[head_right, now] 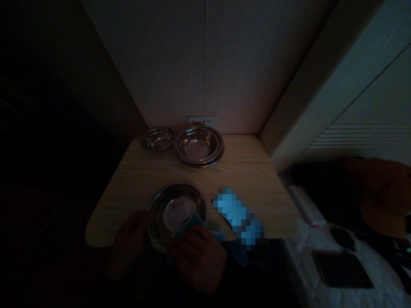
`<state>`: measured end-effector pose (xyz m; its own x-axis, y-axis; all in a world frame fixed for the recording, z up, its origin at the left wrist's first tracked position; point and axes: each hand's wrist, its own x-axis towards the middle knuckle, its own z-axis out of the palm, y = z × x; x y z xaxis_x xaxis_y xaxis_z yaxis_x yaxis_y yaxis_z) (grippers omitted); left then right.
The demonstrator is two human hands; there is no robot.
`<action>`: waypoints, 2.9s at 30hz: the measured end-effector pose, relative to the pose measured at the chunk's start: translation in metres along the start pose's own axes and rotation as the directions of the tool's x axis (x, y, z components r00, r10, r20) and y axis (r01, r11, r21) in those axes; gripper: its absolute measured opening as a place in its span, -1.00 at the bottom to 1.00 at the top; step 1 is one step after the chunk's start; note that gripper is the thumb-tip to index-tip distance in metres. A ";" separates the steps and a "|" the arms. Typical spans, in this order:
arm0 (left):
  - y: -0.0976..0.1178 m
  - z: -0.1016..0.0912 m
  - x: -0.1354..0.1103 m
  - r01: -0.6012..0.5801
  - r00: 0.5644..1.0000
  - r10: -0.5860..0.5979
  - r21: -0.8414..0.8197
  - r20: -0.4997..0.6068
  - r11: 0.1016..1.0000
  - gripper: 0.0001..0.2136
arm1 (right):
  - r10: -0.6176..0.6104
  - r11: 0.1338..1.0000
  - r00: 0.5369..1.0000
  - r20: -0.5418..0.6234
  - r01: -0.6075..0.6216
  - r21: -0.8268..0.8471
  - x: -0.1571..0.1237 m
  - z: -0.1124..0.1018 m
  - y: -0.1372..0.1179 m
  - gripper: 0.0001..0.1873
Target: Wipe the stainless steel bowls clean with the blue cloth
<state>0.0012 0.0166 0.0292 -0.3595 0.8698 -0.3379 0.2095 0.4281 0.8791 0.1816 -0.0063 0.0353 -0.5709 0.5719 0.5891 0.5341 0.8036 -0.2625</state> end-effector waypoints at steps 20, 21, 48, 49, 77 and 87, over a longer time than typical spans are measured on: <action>0.009 -0.004 0.001 0.004 0.999 -0.003 0.006 -0.054 1.000 -0.62 | 0.041 0.998 0.999 -0.017 -0.040 0.055 0.005 0.012 -0.009 -0.77; 0.009 -0.005 0.001 -0.002 0.998 0.003 0.012 -0.060 1.000 -0.63 | 0.073 0.996 0.996 -0.044 -0.070 0.058 0.007 0.018 -0.015 -0.78; 0.001 -0.007 -0.015 -0.026 0.997 0.031 0.071 -0.076 0.997 -0.76 | 0.332 0.943 0.936 0.115 -0.329 -0.048 0.037 0.050 -0.034 -0.76; 0.002 -0.008 -0.014 -0.033 0.997 0.037 0.065 -0.071 0.997 -0.76 | 0.333 0.943 0.932 0.144 -0.330 -0.046 0.040 0.050 -0.035 -0.75; 0.002 -0.008 -0.012 -0.015 1.000 0.013 0.086 0.021 0.996 -0.70 | 0.133 0.966 0.857 0.498 -0.225 0.130 0.052 0.023 0.007 -0.54; 0.002 -0.004 -0.014 0.037 0.999 -0.036 0.085 -0.010 0.996 -0.66 | 0.364 0.927 0.736 0.570 -0.346 -0.146 0.041 0.010 -0.019 -0.81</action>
<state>0.0029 0.0041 0.0371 -0.3762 0.8511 -0.3661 0.2726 0.4793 0.8342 0.1411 0.0035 0.0567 -0.5814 0.8078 -0.0976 0.7833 0.5232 -0.3359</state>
